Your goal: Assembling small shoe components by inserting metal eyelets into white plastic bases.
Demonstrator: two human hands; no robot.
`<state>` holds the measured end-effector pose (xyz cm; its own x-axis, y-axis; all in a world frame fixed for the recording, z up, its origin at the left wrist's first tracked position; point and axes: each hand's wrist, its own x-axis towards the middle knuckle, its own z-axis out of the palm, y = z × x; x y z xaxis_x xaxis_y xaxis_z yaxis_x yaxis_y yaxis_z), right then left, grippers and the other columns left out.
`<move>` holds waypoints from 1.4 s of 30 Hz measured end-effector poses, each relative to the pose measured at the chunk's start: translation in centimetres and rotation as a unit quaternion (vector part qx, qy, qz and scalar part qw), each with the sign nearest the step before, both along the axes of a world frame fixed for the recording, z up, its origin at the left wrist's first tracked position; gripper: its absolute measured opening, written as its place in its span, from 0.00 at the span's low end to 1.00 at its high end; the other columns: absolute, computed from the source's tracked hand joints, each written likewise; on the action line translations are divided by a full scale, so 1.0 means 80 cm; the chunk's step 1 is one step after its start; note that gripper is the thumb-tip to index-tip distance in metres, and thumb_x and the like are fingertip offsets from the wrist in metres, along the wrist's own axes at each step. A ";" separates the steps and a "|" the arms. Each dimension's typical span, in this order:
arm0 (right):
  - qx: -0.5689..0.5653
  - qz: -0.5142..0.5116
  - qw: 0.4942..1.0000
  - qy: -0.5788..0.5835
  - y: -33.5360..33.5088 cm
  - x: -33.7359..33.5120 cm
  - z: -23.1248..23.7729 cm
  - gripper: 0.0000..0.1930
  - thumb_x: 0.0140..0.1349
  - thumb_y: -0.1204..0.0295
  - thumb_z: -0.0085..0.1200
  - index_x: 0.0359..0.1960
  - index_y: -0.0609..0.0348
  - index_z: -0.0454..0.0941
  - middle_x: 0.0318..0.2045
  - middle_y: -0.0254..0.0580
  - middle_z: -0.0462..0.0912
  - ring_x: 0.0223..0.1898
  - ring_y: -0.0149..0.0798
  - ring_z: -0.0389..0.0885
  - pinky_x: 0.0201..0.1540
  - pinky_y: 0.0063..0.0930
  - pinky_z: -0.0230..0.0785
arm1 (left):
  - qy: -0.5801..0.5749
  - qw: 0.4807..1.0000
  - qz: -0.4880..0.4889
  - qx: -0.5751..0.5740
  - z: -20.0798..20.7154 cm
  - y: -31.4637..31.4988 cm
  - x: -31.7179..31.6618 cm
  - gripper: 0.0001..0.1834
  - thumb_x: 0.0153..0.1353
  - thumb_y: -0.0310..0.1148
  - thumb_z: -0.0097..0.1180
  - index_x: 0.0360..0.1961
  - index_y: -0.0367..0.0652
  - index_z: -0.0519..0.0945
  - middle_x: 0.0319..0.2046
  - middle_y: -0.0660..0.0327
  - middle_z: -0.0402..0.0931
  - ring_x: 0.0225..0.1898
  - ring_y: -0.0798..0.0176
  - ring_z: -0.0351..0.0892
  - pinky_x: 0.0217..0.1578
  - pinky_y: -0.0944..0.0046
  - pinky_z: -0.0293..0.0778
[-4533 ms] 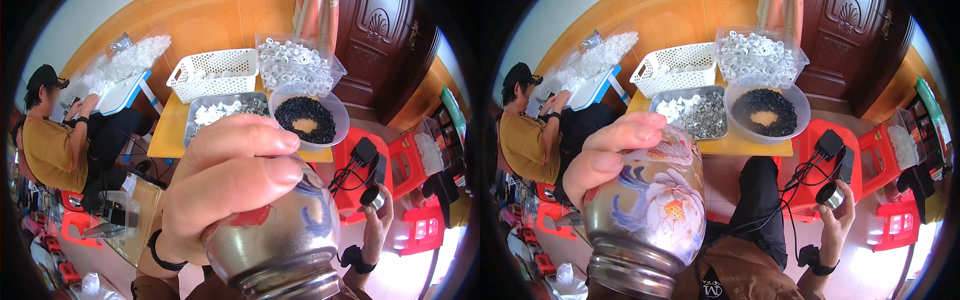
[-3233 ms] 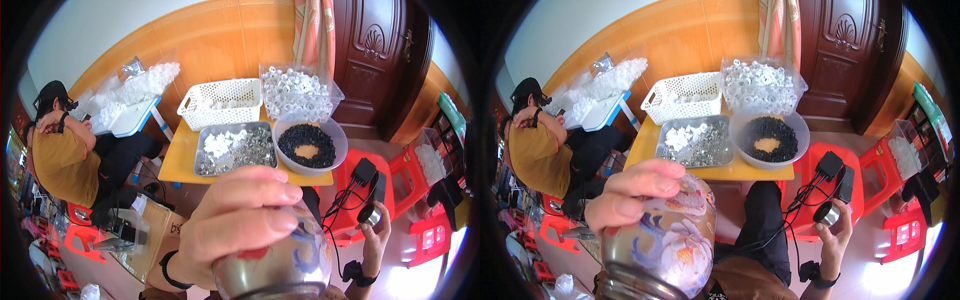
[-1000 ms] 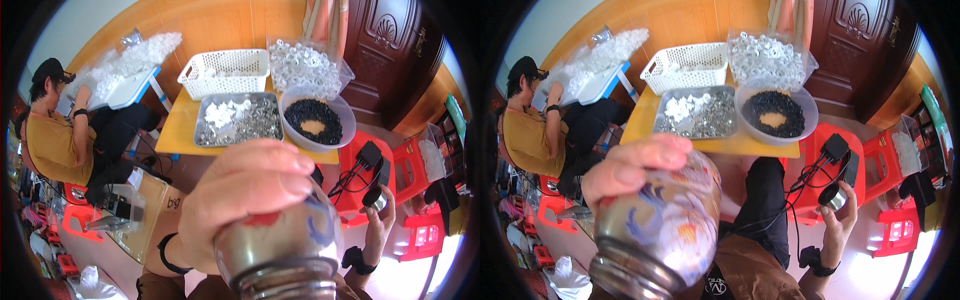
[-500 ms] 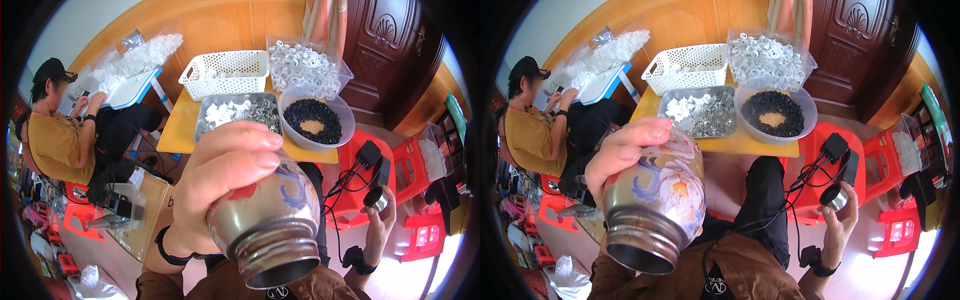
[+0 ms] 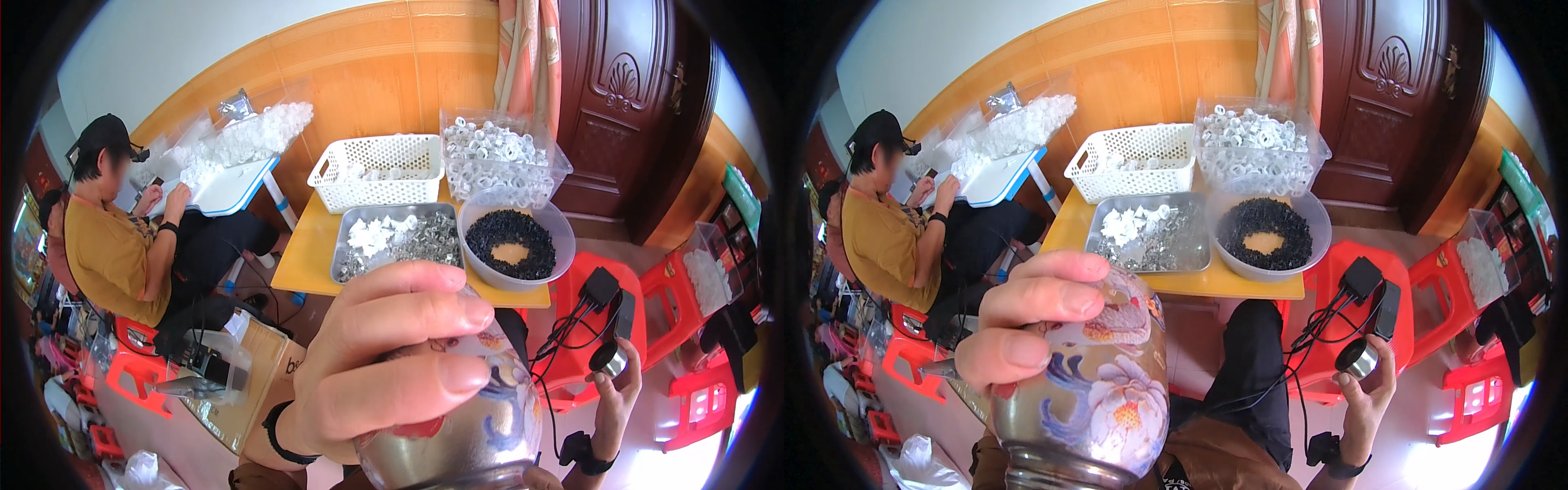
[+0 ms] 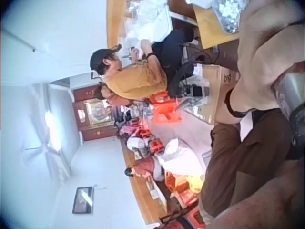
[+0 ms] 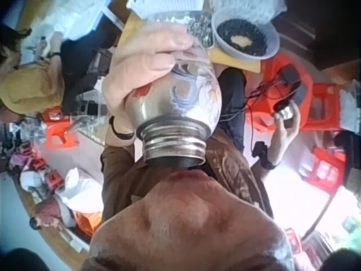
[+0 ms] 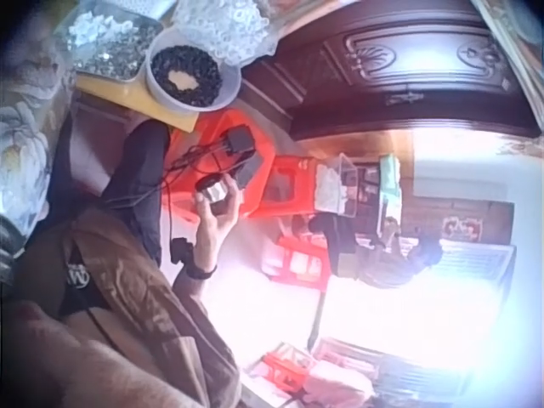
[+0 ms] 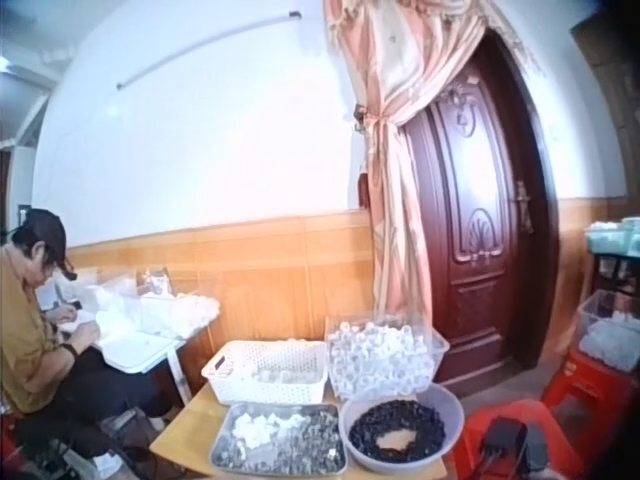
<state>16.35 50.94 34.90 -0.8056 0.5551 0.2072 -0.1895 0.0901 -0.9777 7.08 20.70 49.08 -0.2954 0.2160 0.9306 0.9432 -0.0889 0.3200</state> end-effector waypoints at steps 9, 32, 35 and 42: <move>-0.017 0.005 1.000 0.007 -0.001 0.002 0.005 0.34 0.42 0.66 0.69 0.53 0.64 0.69 0.41 0.36 0.72 0.37 0.29 0.76 0.36 0.19 0.74 | 0.035 0.996 0.049 -0.063 0.008 0.006 0.011 0.20 0.59 0.37 0.56 0.50 0.53 0.65 0.46 0.45 0.69 0.49 0.37 0.70 0.44 0.47 0.76; 0.156 0.040 0.987 0.016 -0.040 -0.047 0.045 0.34 0.41 0.64 0.69 0.50 0.66 0.70 0.48 0.44 0.71 0.50 0.37 0.72 0.50 0.30 0.67 | -0.083 0.997 0.003 -0.004 -0.058 -0.017 -0.038 0.22 0.53 0.34 0.62 0.49 0.42 0.71 0.45 0.45 0.72 0.47 0.43 0.74 0.48 0.47 0.73; 0.234 0.070 0.968 0.055 -0.058 -0.064 0.061 0.34 0.38 0.65 0.71 0.49 0.66 0.71 0.47 0.47 0.72 0.53 0.43 0.69 0.54 0.34 0.63 | -0.303 0.952 -0.012 -0.032 -0.083 -0.025 -0.017 0.41 0.35 0.33 0.76 0.52 0.35 0.69 0.47 0.50 0.73 0.50 0.52 0.75 0.52 0.58 0.68; 0.373 0.300 0.864 0.158 -0.109 -0.122 0.064 0.36 0.34 0.68 0.70 0.49 0.67 0.71 0.46 0.50 0.72 0.51 0.47 0.71 0.50 0.37 0.66 | -0.438 0.894 -0.046 -0.086 -0.182 -0.033 -0.037 0.44 0.33 0.29 0.76 0.54 0.39 0.67 0.47 0.59 0.74 0.48 0.64 0.74 0.53 0.65 0.68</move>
